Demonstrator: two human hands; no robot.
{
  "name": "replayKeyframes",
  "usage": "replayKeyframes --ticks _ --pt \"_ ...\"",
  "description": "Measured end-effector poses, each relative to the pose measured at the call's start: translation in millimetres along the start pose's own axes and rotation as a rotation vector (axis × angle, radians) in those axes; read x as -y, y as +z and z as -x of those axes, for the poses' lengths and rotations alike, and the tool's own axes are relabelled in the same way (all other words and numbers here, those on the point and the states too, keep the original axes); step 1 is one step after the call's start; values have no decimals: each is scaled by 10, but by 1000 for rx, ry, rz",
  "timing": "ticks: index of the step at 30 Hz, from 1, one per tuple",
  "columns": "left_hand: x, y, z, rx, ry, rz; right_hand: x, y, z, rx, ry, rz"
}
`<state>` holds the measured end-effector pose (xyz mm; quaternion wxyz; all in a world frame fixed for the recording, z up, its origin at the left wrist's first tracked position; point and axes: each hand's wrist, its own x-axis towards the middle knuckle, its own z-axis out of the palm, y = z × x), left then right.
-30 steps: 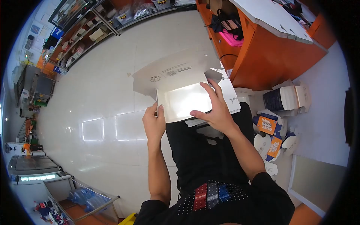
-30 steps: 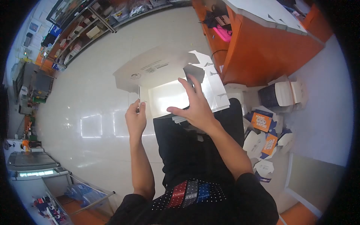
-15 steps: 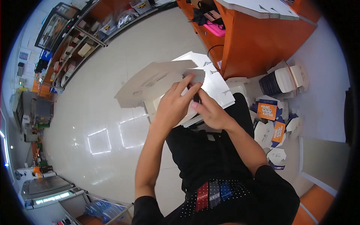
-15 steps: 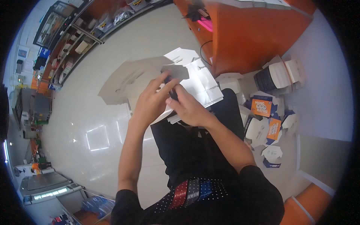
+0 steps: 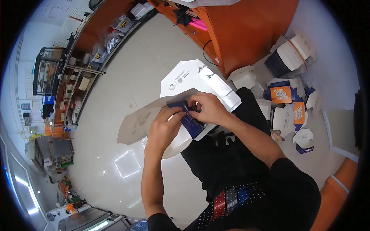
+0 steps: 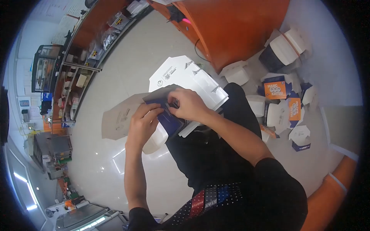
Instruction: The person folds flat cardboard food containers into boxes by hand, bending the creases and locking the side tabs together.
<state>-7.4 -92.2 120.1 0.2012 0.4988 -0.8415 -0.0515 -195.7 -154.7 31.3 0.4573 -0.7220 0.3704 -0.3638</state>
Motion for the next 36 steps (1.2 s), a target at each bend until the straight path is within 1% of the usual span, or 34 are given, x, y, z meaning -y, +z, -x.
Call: replayKeyframes --ticks 1,4,7,10,14,19,22,23,25,26,28,29,32,34,35,36 --pt "16 -23 -3 9 -12 7 -6 13 -14 10 29 2" --pt "50 -42 -27 24 -26 22 -58 61 -58 -62 0 21" --pt "75 -43 -48 35 -26 43 -41 63 -89 -38 -31 31" --pt "116 -58 -50 64 -24 54 -63 122 -102 24 21 7" --pt "149 -36 -68 90 -47 110 -41 158 -111 -79 71 -38" --pt "235 93 -129 214 -54 102 -109 236 -87 -164 81 -63" --pt "316 160 -170 274 -91 110 -135 286 -91 -225 -17 74" --pt "329 171 -184 291 -107 114 -137 282 -96 -216 -10 89" --pt "299 152 -195 284 -108 133 -135 269 -106 -195 6 113" --pt "261 134 -187 283 -113 144 -138 270 -101 -199 -37 106" --pt "63 83 -95 197 -201 152 -170 240 -109 -213 -127 96" --pt "-66 54 -48 157 -239 156 -187 221 -102 -173 -134 99" --pt "-536 -1 96 187 -318 219 -210 184 -77 -45 -164 145" --pt "-573 126 207 169 -340 169 -156 90 -106 77 -206 225" --pt "-545 194 275 142 -363 146 -99 10 -110 185 -192 282" --pt "-532 230 311 115 -382 122 -63 -83 -120 271 -223 269"
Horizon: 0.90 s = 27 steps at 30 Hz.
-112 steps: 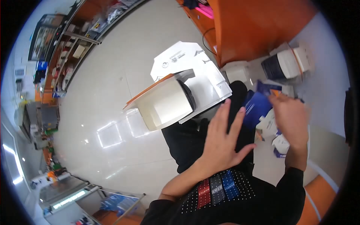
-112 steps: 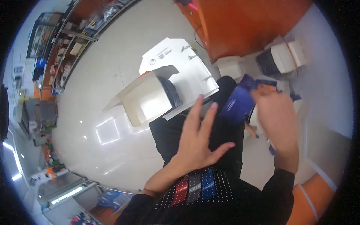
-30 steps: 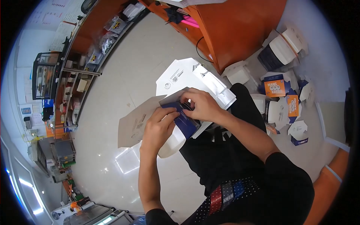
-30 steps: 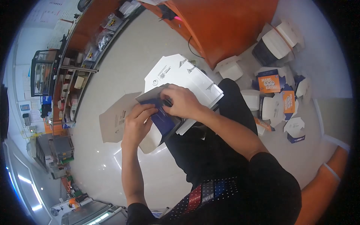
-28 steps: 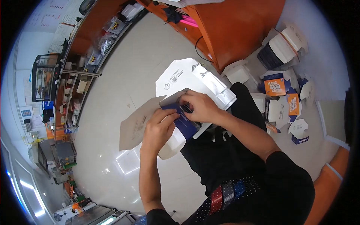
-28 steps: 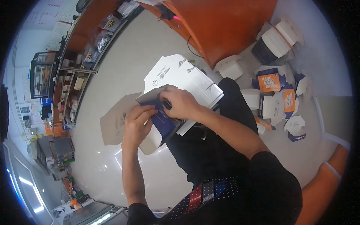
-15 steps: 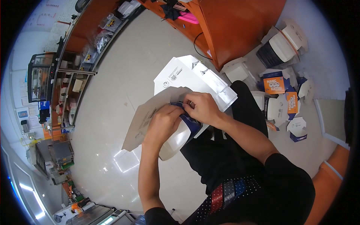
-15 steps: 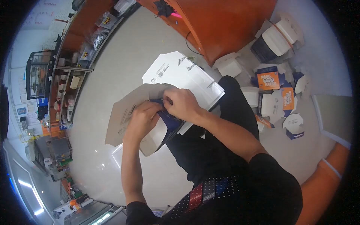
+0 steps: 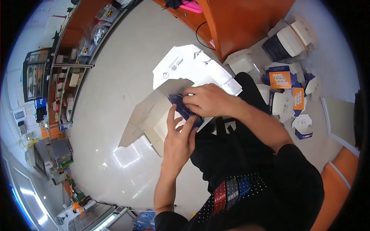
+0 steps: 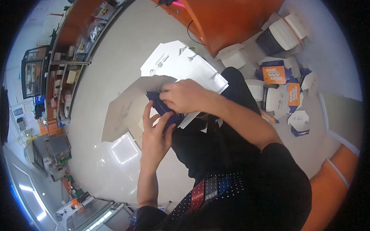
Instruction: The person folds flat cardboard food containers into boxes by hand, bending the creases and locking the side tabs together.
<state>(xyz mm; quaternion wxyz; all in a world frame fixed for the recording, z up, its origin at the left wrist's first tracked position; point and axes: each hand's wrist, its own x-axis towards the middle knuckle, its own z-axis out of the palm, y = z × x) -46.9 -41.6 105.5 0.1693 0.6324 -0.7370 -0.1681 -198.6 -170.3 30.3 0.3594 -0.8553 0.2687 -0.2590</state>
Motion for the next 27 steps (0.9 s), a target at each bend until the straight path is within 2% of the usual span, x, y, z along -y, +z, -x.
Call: replayKeyframes --ticks 2,3,6,13,19,21,24,25,27 --pt "-42 2 3 -115 8 -46 -8 -216 58 155 -74 -29" --pt "-49 13 24 -116 4 -48 -3 -338 63 298 -39 -24" --pt "-2 57 60 -87 -6 -21 -62 -401 102 442 -87 -68" --pt "27 124 71 -79 20 -107 -134 -153 285 334 -56 -252" --pt "102 118 62 206 -5 -136 -158 -69 409 191 -66 -275" --pt "57 119 88 196 -18 -126 -143 -26 456 115 -79 -264" --pt "78 132 96 146 53 -75 -72 9 426 74 151 -492" --pt "92 136 101 127 95 -50 -3 42 418 -63 118 -382" --pt "127 65 182 52 -94 74 131 125 352 -159 160 -218"
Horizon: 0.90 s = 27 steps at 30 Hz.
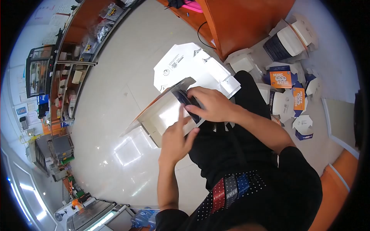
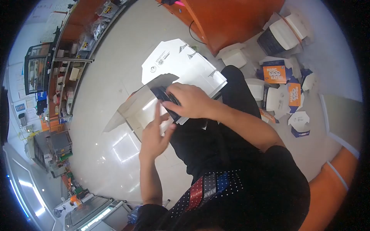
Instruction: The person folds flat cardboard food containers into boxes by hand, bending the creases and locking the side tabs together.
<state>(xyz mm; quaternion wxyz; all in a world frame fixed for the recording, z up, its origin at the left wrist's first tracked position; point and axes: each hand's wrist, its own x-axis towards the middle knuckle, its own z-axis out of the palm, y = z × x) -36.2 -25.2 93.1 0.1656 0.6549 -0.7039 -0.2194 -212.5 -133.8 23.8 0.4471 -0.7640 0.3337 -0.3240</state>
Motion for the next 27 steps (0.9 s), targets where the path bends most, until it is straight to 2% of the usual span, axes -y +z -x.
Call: replayKeyframes --ticks 1,2,3,4,7,8,11,12,18,21,24,27 --pt "25 -50 59 -35 -90 68 68 58 -20 -57 12 80" --pt "101 -79 118 -184 -183 -78 153 100 -50 -136 -15 158" --pt "314 -49 202 -423 -163 -227 208 132 -97 -129 -2 228" --pt "446 -69 230 -611 -230 -387 260 171 -140 -117 9 297" --pt "534 -79 267 -752 -593 -440 343 267 -262 -156 -48 398" --pt "528 -100 247 -775 -635 -249 378 285 -300 -141 -49 428" --pt "598 -64 183 -610 -703 -99 339 335 -401 -104 -58 491" --pt "639 -43 172 -619 -637 -195 315 339 -431 -98 -59 509" --pt "690 -73 144 -528 -635 -349 268 285 -418 -48 -25 444" --pt "723 -83 174 -515 -567 -363 174 341 -407 -75 -87 454" --pt "743 -102 175 -477 -610 -341 169 350 -379 -67 -89 433" --pt "769 -69 204 -486 -594 -381 22 429 -281 -161 -293 452"
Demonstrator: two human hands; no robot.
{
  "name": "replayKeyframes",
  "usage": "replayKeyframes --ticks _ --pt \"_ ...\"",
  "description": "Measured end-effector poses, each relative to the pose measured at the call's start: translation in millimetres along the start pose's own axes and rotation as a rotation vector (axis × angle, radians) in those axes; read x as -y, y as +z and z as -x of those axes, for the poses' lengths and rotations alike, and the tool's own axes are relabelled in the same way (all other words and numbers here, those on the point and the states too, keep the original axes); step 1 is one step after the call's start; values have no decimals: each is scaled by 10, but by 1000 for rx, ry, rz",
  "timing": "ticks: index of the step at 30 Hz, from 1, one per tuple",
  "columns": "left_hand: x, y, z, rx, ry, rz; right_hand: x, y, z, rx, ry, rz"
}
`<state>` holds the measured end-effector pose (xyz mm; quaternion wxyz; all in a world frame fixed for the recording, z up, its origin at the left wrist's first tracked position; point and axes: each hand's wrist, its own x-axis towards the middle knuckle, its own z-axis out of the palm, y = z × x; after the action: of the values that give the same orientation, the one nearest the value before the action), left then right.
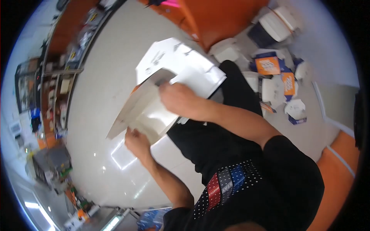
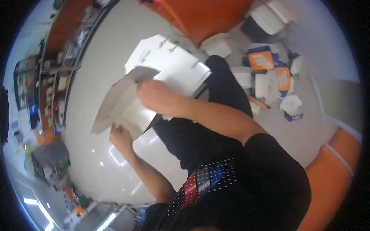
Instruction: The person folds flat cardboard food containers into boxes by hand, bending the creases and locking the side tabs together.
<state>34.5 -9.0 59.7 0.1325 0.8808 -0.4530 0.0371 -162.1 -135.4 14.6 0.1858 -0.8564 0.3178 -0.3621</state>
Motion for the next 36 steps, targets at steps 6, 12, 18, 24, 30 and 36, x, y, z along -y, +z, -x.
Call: replayKeyframes --ticks 6,12,18,24,30,36 --pt "41 8 -64 48 -182 192 50 -391 121 47 212 -201" --pt "170 77 88 240 -365 514 -1363 -812 1539 -354 981 -309" --pt "82 36 55 261 -371 356 -2917 -180 3091 -102 1466 106" --pt "-98 1 140 203 -526 409 -3568 -53 3442 662 1241 539" --pt "-69 -16 148 154 -643 444 -3771 -371 3615 544 1128 440" --pt "13 85 209 200 -600 665 -3608 -421 3602 832 1025 475"
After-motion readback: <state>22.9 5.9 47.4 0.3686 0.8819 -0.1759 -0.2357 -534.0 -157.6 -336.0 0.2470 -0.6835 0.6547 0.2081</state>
